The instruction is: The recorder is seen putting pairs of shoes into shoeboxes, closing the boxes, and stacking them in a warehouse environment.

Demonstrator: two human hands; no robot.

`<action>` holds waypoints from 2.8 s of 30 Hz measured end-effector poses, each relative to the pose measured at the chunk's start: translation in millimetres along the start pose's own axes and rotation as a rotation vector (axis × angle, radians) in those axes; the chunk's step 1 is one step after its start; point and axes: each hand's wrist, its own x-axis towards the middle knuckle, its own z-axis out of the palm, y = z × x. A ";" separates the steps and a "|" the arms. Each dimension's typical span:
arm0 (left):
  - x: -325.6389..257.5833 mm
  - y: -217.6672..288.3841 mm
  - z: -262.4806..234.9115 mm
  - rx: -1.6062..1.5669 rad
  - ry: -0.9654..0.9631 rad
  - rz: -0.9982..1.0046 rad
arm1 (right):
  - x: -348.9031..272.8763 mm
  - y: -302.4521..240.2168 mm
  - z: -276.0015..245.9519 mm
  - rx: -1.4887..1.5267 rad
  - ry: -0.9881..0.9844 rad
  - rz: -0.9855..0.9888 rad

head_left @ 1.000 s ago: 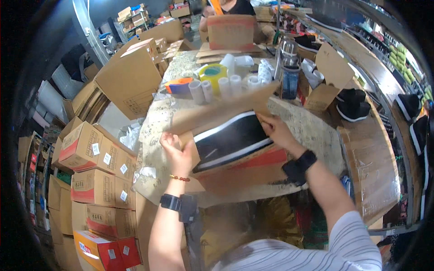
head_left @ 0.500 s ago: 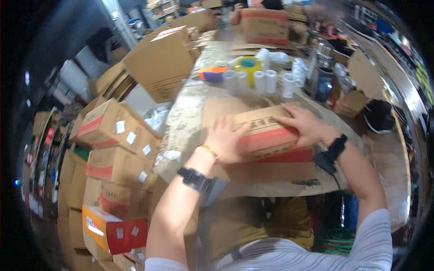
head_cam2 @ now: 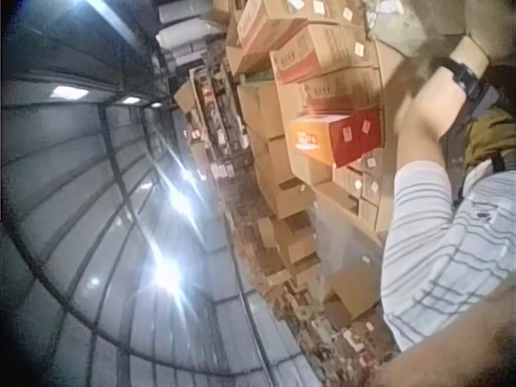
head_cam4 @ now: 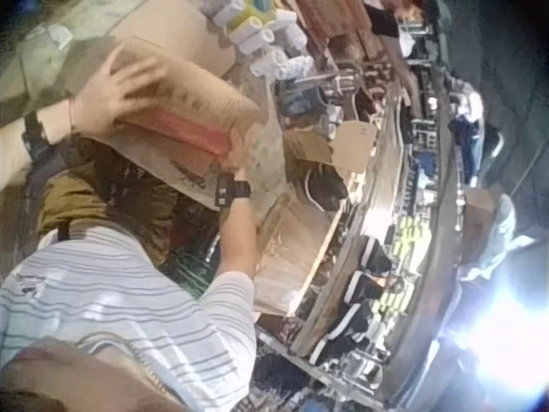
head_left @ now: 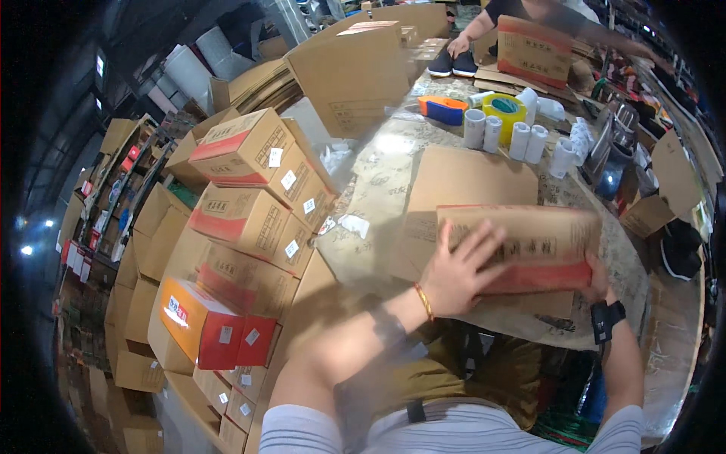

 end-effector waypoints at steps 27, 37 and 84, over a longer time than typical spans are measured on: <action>-223.6 -245.8 -229.8 -1.152 1.270 -1.185 | -96.1 82.7 245.0 -0.090 -0.721 0.116; -212.8 -240.1 -231.1 -1.186 1.203 -1.616 | -103.7 79.9 223.6 -0.269 -0.632 0.061; 3.6 -90.7 -23.8 -1.392 0.444 -0.637 | -66.7 -116.2 185.0 -1.003 0.346 -1.087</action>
